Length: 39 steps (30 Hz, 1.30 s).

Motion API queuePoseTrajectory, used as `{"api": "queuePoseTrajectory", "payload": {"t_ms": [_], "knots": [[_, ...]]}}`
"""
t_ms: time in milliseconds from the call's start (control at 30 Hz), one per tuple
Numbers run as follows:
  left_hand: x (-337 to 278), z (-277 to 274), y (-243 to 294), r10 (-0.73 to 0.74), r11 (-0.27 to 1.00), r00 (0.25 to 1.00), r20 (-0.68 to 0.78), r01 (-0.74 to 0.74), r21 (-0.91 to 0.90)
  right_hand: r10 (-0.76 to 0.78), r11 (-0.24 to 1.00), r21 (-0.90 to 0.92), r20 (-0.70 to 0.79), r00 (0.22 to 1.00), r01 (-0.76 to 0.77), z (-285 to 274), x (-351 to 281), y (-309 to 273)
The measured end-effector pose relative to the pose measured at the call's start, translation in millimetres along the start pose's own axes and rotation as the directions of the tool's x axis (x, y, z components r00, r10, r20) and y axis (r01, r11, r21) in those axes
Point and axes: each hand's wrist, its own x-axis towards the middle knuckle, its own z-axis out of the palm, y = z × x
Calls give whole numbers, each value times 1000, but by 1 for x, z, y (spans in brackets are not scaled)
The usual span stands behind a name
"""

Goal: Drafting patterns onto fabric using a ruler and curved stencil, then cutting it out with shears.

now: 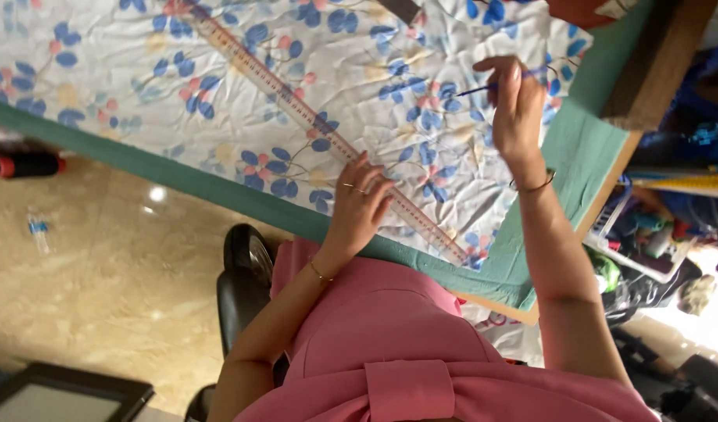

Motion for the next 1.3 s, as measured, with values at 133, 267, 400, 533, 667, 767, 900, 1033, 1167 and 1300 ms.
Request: {"api": "queuePoseTrajectory", "payload": {"t_ms": [133, 267, 400, 533, 667, 767, 900, 1033, 1167, 1300], "knots": [[2, 21, 6, -19, 1000, 997, 70, 18, 14, 69, 879, 441, 262, 963, -183, 30, 23, 57], [23, 29, 15, -16, 997, 994, 104, 8, 78, -151, 660, 725, 384, 911, -196, 55, 37, 83], [41, 45, 18, -96, 985, 994, 61, 86, 152, -120, 646, 703, 478, 870, -298, 74, 37, 93], [49, 41, 17, -129, 979, 990, 58, 118, 168, -127, 656, 694, 491, 862, -298, 83, 46, 110], [48, 40, 17, -135, 977, 987, 86, 118, 178, -129, 732, 629, 507, 852, -263, 85, 47, 119], [47, 41, 15, -119, 981, 991, 65, 107, 165, -143, 737, 628, 509, 849, -252, 87, 52, 118], [46, 44, 14, -111, 982, 992, 55, 101, 161, -165, 714, 665, 462, 871, -218, 83, 51, 106], [45, 45, 15, -126, 978, 988, 86, 110, 175, -230, 765, 643, 322, 918, -34, 63, 44, 94], [46, 45, 15, -116, 977, 990, 77, 100, 186, -395, 874, 347, 100, 913, 340, 38, 54, 71], [48, 42, 17, -113, 977, 991, 76, 97, 189, -474, 879, -25, 71, 878, 476, 43, 91, 70]]}}
